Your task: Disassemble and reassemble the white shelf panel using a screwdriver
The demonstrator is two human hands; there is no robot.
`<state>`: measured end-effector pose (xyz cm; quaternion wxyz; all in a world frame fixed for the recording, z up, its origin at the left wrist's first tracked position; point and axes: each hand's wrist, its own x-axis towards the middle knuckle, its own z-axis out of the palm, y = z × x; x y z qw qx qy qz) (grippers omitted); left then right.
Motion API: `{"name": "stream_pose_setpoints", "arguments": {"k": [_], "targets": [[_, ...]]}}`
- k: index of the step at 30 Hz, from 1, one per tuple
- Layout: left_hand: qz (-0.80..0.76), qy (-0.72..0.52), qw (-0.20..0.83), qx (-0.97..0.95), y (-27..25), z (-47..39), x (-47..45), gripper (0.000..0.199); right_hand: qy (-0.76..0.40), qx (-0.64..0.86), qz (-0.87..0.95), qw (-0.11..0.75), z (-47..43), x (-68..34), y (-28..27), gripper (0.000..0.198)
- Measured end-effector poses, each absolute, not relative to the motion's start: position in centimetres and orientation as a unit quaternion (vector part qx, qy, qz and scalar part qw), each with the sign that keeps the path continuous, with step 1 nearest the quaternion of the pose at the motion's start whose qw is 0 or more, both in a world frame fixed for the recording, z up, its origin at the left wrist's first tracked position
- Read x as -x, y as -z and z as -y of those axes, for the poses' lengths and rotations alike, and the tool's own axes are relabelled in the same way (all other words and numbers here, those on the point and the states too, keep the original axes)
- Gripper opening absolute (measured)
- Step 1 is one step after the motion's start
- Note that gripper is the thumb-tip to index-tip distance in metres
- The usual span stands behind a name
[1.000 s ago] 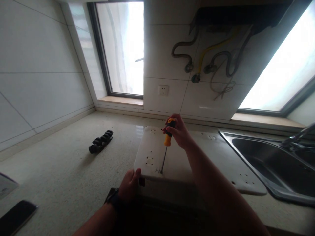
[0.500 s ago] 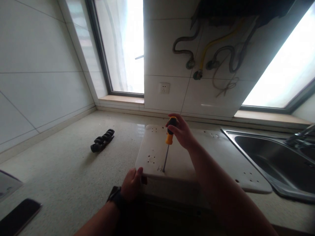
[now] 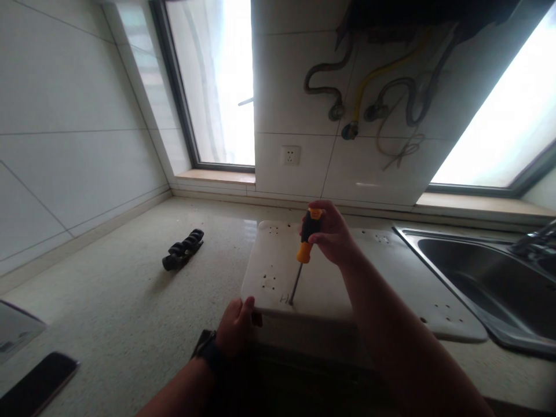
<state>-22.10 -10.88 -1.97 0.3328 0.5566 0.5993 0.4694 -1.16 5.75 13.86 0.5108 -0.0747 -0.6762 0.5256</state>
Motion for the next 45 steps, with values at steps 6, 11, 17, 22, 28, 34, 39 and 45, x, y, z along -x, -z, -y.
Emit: {"name": "stream_pose_setpoints", "arguments": {"k": [6, 11, 17, 22, 28, 34, 39, 45], "targets": [[-0.605, -0.471, 0.337, -0.547, 1.5, 11.0, 21.9, 0.079, -0.596, 0.004, 0.671, 0.441, -4.5, 1.2, -14.6, 0.038], [-0.604, -0.469, 0.343, -0.546, 1.3, 11.0, 21.8, 0.080, -0.575, -0.009, 0.681, 0.453, -4.8, 1.2, -14.4, 0.043], [-0.604, -0.471, 0.342, -0.545, 1.5, 11.0, 21.8, 0.081, -0.522, 0.014, 0.680, 0.515, -5.7, 1.3, -13.9, 0.050], [-0.611, -0.467, 0.339, -0.541, 1.3, 11.1, 21.8, 0.083, -0.570, -0.001, 0.682, 0.459, -4.7, 1.1, -14.6, 0.033], [-0.607, -0.462, 0.344, -0.547, 1.5, 11.0, 21.9, 0.086, -0.545, 0.027, 0.686, 0.481, -5.3, 1.1, -14.4, 0.042], [-0.612, -0.463, 0.332, -0.548, 1.4, 11.0, 21.8, 0.086, -0.469, 0.107, 0.676, 0.559, -5.8, 1.8, -13.8, 0.050], [-0.610, -0.466, 0.339, -0.545, 1.4, 10.9, 21.9, 0.085, -0.524, 0.069, 0.681, 0.506, -5.2, 1.4, -14.1, 0.056], [-0.613, -0.460, 0.329, -0.552, 1.6, 11.0, 22.0, 0.085, -0.563, 0.049, 0.688, 0.455, -5.0, 0.9, -14.4, 0.054]]}}
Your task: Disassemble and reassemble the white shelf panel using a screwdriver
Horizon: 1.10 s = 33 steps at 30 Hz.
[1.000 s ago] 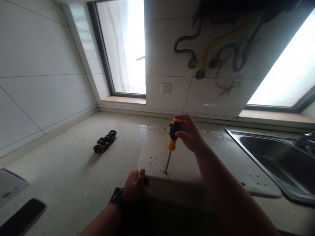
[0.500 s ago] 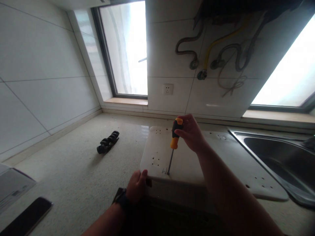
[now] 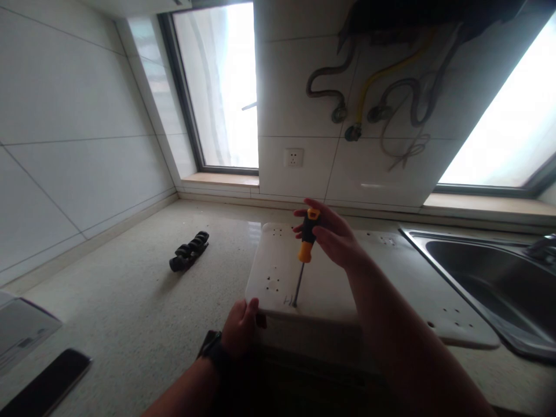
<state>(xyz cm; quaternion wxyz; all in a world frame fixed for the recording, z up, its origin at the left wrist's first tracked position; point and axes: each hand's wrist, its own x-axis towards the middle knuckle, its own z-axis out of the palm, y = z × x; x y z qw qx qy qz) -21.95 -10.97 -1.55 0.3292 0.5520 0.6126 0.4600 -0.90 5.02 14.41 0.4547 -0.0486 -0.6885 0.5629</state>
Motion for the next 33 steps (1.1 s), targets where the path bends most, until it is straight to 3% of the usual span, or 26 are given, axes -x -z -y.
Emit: {"name": "stream_pose_setpoints", "arguments": {"k": [7, 10, 13, 18, 24, 26, 29, 33], "targets": [[-0.605, -0.467, 0.337, -0.549, 1.5, 11.1, 21.8, 0.084, -0.469, 0.147, 0.672, 0.554, -6.0, 1.5, -13.8, 0.054], [-0.609, -0.469, 0.335, -0.545, 1.4, 11.1, 21.8, 0.085, -0.529, 0.090, 0.663, 0.522, -5.5, 1.4, -14.0, 0.040], [-0.611, -0.463, 0.328, -0.552, 1.4, 11.0, 21.8, 0.086, -0.588, 0.052, 0.661, 0.464, -5.0, 1.2, -14.4, 0.045], [-0.612, -0.458, 0.330, -0.554, 1.5, 10.9, 21.9, 0.087, -0.558, 0.043, 0.694, 0.453, -5.2, 0.7, -14.4, 0.055], [-0.611, -0.460, 0.328, -0.554, 1.3, 11.1, 21.8, 0.086, -0.495, 0.086, 0.675, 0.541, -6.0, 1.3, -13.8, 0.061], [-0.608, -0.459, 0.331, -0.557, 1.3, 11.1, 21.8, 0.087, -0.488, 0.087, 0.666, 0.558, -5.7, 1.6, -13.9, 0.054], [-0.609, -0.460, 0.331, -0.555, 1.2, 11.1, 21.8, 0.086, -0.552, 0.048, 0.648, 0.522, -5.0, 1.8, -14.2, 0.038], [-0.608, -0.463, 0.328, -0.555, 1.2, 11.1, 21.8, 0.085, -0.592, 0.016, 0.666, 0.454, -4.7, 1.4, -14.5, 0.042]]}}
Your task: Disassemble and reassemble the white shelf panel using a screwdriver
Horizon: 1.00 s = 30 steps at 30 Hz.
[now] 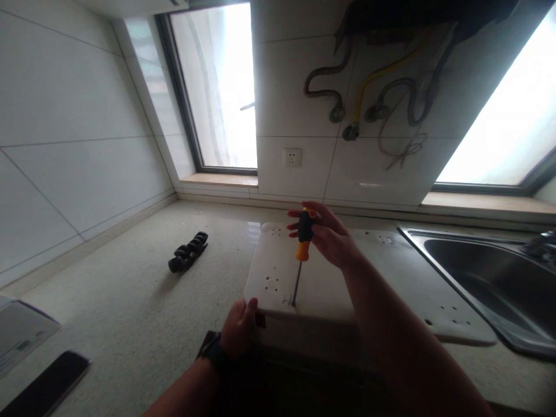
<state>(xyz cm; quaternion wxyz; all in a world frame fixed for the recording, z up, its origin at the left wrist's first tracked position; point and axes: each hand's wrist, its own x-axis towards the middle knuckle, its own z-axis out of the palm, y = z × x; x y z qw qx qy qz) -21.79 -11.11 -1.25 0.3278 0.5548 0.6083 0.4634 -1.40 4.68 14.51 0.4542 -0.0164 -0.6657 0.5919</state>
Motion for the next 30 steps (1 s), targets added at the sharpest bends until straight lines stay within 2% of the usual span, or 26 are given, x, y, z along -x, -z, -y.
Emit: {"name": "stream_pose_setpoints", "arguments": {"k": [8, 11, 14, 17, 20, 23, 28, 30], "targets": [[-0.604, -0.468, 0.339, -0.548, 1.4, 11.0, 21.8, 0.084, -0.514, 0.072, 0.679, 0.520, -5.3, 1.4, -13.9, 0.061], [-0.610, -0.469, 0.335, -0.544, 1.4, 11.0, 21.8, 0.084, -0.492, 0.069, 0.673, 0.548, -5.0, 1.9, -13.8, 0.054], [-0.609, -0.466, 0.339, -0.545, 1.2, 11.1, 21.8, 0.084, -0.544, 0.031, 0.665, 0.511, -4.4, 2.0, -14.2, 0.039], [-0.608, -0.463, 0.338, -0.549, 1.0, 11.1, 21.7, 0.085, -0.584, 0.015, 0.681, 0.441, -3.7, 1.9, -14.8, 0.045], [-0.610, -0.462, 0.334, -0.551, 1.0, 11.1, 21.7, 0.086, -0.557, 0.015, 0.717, 0.420, -3.4, 1.8, -15.0, 0.050], [-0.609, -0.468, 0.339, -0.544, 1.2, 11.1, 21.8, 0.084, -0.508, 0.026, 0.734, 0.449, -3.8, 1.9, -14.7, 0.054], [-0.611, -0.466, 0.334, -0.546, 1.4, 11.0, 21.9, 0.082, -0.371, 0.133, 0.741, 0.544, -5.0, 1.9, -13.9, 0.058], [-0.608, -0.467, 0.335, -0.548, 1.5, 11.0, 21.9, 0.083, -0.377, 0.131, 0.735, 0.548, -5.0, 1.8, -13.8, 0.054]]}}
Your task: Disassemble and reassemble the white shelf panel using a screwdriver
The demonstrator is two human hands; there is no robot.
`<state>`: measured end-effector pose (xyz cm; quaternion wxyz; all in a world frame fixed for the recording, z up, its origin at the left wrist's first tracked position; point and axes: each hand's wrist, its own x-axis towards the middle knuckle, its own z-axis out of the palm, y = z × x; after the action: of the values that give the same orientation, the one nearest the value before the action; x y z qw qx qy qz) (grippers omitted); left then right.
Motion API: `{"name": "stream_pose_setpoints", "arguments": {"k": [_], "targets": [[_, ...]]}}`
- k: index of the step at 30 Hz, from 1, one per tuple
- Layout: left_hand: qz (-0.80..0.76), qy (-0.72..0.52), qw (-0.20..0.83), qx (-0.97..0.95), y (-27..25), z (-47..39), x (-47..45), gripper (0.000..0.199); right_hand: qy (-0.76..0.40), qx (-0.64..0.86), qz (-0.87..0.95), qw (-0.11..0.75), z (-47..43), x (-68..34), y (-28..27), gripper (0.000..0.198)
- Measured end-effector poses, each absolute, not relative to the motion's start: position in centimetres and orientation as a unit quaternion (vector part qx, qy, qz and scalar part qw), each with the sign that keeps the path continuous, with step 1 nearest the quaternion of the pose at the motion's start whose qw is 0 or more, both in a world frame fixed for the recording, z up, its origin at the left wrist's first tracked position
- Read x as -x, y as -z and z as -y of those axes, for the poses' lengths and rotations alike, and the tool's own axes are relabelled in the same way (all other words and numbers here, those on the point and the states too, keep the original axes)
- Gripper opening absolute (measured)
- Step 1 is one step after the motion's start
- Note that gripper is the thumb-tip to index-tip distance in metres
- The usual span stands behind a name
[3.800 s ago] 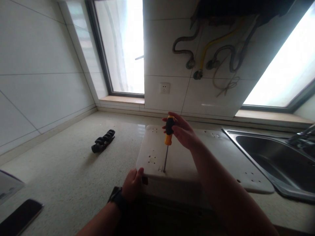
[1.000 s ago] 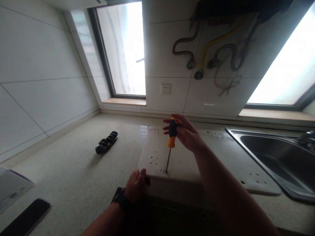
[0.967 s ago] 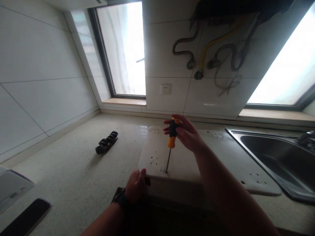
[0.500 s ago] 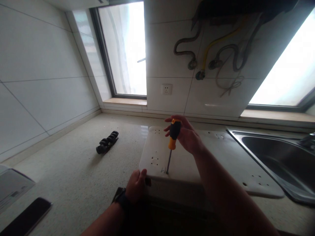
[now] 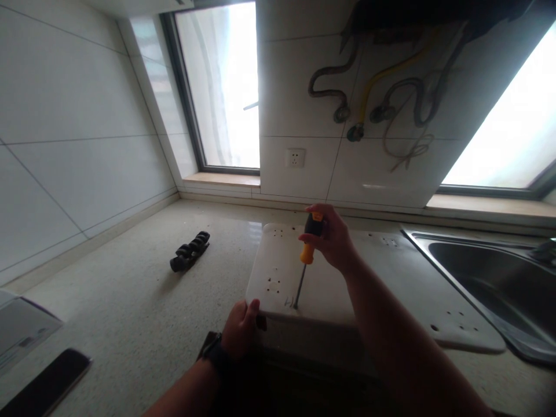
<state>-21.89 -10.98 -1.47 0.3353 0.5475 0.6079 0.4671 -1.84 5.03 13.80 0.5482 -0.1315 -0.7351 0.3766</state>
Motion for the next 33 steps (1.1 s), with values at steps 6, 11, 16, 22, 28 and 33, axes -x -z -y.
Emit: {"name": "stream_pose_setpoints", "arguments": {"k": [6, 11, 16, 22, 28, 33], "targets": [[-0.606, -0.469, 0.338, -0.546, 1.4, 11.0, 21.8, 0.083, -0.558, 0.026, 0.706, 0.435, -3.8, 1.8, -14.8, 0.046], [-0.606, -0.468, 0.334, -0.550, 1.3, 10.9, 21.9, 0.083, -0.528, 0.052, 0.721, 0.446, -4.3, 1.8, -14.9, 0.053], [-0.604, -0.474, 0.329, -0.549, 1.3, 10.9, 21.9, 0.083, -0.424, 0.153, 0.715, 0.535, -5.4, 1.8, -14.0, 0.060], [-0.609, -0.476, 0.330, -0.542, 1.4, 11.2, 21.8, 0.081, -0.481, 0.099, 0.679, 0.545, -5.1, 1.5, -14.0, 0.031], [-0.609, -0.478, 0.335, -0.537, 1.7, 11.1, 21.9, 0.078, -0.560, 0.041, 0.686, 0.464, -4.5, 1.5, -14.4, 0.044], [-0.604, -0.479, 0.335, -0.542, 1.7, 11.1, 21.8, 0.080, -0.503, 0.058, 0.693, 0.514, -4.5, 2.1, -14.4, 0.046]]}}
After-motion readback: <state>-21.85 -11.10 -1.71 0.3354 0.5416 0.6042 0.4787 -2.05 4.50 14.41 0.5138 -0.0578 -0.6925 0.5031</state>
